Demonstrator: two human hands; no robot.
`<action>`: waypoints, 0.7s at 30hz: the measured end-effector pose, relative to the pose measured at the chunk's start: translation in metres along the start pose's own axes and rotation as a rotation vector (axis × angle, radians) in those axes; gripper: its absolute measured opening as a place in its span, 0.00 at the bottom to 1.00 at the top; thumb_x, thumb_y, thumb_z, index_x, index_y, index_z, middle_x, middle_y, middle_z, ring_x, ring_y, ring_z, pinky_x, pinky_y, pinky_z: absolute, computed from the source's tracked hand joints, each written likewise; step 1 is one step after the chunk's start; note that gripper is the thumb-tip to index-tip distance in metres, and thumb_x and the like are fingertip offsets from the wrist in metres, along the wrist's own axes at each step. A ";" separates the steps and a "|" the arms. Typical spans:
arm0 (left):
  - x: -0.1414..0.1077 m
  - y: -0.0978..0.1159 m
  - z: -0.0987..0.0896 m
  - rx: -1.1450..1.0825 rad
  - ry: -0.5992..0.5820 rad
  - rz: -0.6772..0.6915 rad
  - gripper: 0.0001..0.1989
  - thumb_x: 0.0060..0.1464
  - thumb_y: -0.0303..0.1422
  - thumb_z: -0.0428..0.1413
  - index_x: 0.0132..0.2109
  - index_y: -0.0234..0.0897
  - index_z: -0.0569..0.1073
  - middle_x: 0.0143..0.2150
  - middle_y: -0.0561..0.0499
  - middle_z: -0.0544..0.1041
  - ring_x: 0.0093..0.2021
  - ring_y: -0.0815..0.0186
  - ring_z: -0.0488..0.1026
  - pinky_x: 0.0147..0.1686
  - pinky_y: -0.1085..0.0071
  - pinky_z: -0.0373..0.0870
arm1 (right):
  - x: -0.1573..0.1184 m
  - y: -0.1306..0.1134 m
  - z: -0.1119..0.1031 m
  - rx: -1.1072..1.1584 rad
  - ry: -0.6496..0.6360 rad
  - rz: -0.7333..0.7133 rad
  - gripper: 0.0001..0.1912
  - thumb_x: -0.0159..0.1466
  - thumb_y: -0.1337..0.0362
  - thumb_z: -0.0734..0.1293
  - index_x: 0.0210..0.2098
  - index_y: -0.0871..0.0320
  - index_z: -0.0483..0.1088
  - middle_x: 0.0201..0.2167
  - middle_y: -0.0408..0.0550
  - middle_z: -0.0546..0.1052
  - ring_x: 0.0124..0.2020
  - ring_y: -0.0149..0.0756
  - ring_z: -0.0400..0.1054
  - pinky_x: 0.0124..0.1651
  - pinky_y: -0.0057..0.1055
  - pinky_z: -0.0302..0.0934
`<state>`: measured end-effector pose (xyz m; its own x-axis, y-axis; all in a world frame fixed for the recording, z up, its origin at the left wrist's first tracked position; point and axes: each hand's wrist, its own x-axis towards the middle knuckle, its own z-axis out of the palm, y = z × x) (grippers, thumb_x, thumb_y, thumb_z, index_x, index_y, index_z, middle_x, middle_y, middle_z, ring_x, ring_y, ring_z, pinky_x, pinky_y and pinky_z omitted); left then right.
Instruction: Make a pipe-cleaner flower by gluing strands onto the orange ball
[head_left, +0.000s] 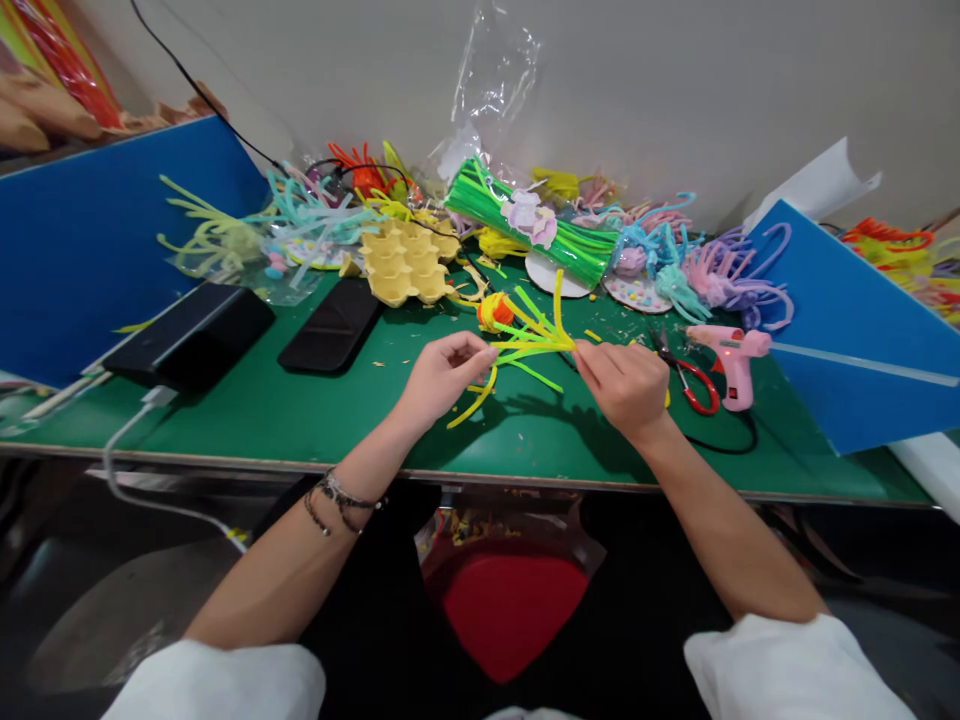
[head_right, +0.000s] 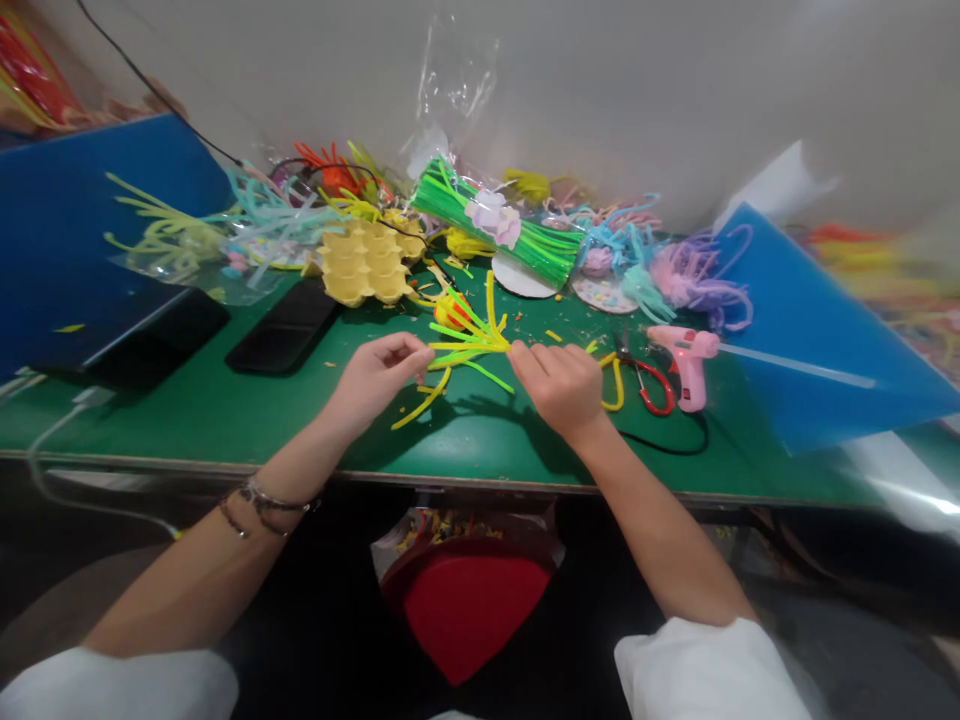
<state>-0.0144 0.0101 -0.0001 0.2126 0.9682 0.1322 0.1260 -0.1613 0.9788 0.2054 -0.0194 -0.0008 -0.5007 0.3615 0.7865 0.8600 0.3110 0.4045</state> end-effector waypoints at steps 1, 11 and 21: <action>0.001 0.000 -0.001 -0.001 0.033 0.018 0.12 0.45 0.38 0.58 0.23 0.35 0.68 0.18 0.57 0.66 0.20 0.75 0.62 0.23 0.78 0.61 | -0.001 0.001 0.001 0.012 -0.025 0.014 0.12 0.66 0.64 0.60 0.31 0.57 0.74 0.16 0.40 0.70 0.20 0.28 0.58 0.28 0.30 0.45; 0.012 -0.008 -0.010 -0.144 0.222 0.058 0.08 0.46 0.34 0.56 0.25 0.36 0.66 0.17 0.58 0.64 0.17 0.77 0.59 0.20 0.79 0.58 | -0.013 0.017 0.010 0.016 -0.125 0.162 0.17 0.67 0.61 0.57 0.30 0.58 0.74 0.18 0.44 0.71 0.20 0.28 0.58 0.28 0.30 0.46; 0.016 -0.012 -0.013 -0.069 0.132 0.062 0.11 0.44 0.40 0.56 0.30 0.35 0.68 0.21 0.58 0.66 0.20 0.76 0.62 0.23 0.78 0.61 | -0.023 0.036 0.029 0.302 -0.286 0.660 0.16 0.64 0.61 0.57 0.33 0.60 0.75 0.30 0.50 0.79 0.29 0.33 0.69 0.34 0.27 0.57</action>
<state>-0.0247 0.0303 -0.0073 0.0878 0.9744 0.2072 0.0488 -0.2119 0.9761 0.2453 0.0090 -0.0183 0.0641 0.7550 0.6526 0.9454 0.1633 -0.2819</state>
